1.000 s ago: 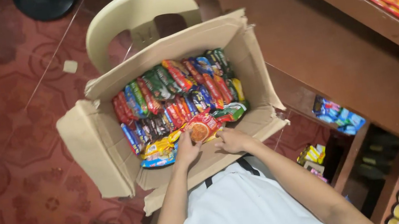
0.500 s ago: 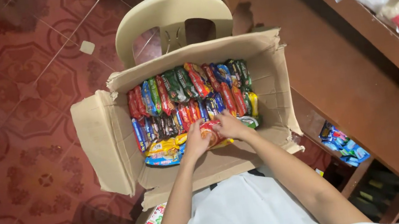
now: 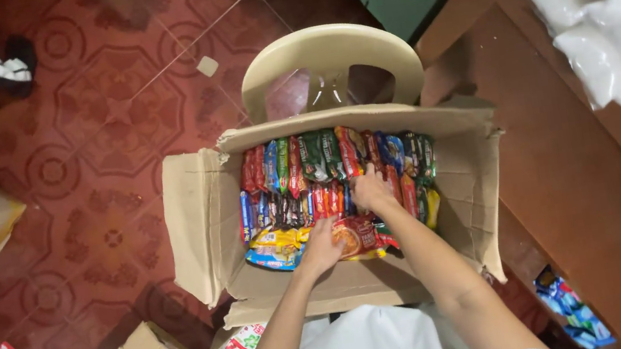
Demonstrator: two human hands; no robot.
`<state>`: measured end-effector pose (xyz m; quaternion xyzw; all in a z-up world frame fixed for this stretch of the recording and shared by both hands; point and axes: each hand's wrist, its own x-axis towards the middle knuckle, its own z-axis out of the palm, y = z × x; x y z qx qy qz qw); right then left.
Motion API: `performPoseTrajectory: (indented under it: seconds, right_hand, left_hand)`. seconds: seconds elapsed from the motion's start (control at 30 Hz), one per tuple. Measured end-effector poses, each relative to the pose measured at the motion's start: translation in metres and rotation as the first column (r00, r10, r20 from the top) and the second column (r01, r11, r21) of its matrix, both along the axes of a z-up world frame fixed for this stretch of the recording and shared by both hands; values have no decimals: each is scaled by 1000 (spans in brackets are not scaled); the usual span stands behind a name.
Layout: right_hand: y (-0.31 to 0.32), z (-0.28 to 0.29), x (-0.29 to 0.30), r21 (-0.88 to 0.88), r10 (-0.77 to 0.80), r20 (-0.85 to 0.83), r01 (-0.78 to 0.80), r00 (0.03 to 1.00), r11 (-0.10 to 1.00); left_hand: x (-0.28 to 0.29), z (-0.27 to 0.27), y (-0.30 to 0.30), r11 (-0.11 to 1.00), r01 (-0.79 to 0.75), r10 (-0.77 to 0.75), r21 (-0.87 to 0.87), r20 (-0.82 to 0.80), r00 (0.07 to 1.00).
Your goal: Stock packaged noodles from a cardboard box onto grocery store shelves.
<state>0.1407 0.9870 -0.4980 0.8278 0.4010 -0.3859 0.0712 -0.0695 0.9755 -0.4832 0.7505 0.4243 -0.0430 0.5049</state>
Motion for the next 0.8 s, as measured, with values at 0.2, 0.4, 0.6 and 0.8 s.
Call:
performPoseTrajectory:
  seconds: [0.2, 0.4, 0.6, 0.8]
  right_hand:
    - [-7, -44, 2, 73, 24, -96, -17, 995, 997]
    - [-38, -103, 7, 471, -39, -240, 151, 970, 869]
    - [-53, -59, 6, 497, -79, -216, 179, 973, 849]
    - [-67, 3, -27, 505, 5, -233, 117, 973, 855]
  left_hand:
    - [3, 4, -6, 999, -10, 8, -53, -33, 999]
    - [1, -8, -10, 998, -40, 39, -48, -23, 999]
    - [-12, -45, -16, 975, -172, 179, -141, 34, 983]
    - [-2, -69, -8, 539, -478, 678, -694, 21, 735]
